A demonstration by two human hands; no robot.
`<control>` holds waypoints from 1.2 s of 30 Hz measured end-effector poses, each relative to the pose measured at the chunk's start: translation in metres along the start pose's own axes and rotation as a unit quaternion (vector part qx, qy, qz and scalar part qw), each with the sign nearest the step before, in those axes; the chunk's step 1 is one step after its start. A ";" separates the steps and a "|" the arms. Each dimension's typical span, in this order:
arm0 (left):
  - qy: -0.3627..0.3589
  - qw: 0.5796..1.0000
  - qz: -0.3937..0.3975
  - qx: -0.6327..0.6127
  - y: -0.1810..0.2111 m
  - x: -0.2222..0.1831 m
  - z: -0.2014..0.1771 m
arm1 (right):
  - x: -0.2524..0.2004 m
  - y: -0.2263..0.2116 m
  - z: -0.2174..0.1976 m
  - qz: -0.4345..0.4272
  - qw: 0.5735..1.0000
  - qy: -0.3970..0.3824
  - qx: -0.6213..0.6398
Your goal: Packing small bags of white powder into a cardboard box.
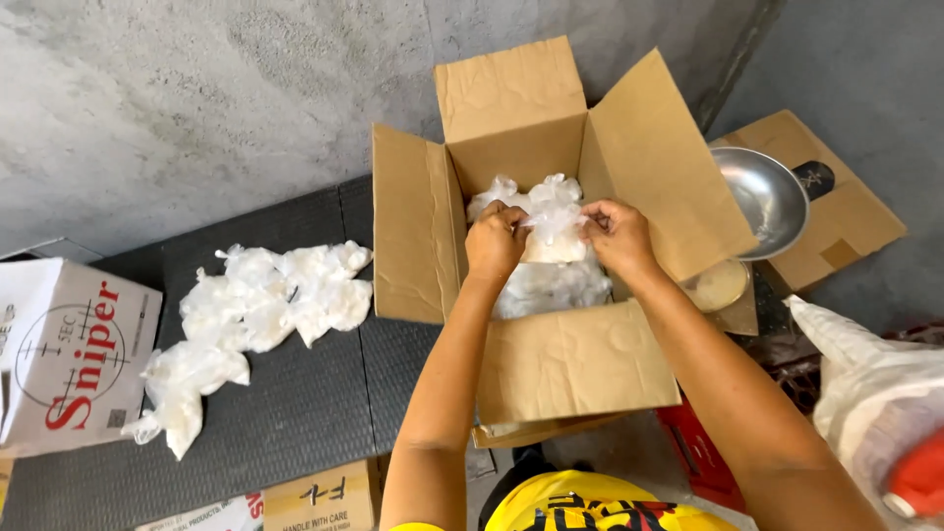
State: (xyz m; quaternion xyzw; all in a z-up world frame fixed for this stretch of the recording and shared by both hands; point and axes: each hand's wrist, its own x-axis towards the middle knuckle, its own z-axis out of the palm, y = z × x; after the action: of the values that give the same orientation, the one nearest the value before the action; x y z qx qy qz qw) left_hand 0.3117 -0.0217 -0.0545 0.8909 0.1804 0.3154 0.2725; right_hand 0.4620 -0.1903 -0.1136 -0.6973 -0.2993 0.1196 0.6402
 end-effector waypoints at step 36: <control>0.088 0.977 -0.103 -0.163 0.018 -0.052 -0.016 | -0.049 -0.017 0.078 -0.013 0.994 -0.073 0.085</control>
State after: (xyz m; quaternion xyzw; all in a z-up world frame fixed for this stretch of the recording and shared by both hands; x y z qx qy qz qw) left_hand 0.2657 -0.0551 -0.0576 0.7796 0.2406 0.3884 0.4282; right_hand 0.3756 -0.1538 -0.1202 -0.6261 -0.3433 0.1871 0.6746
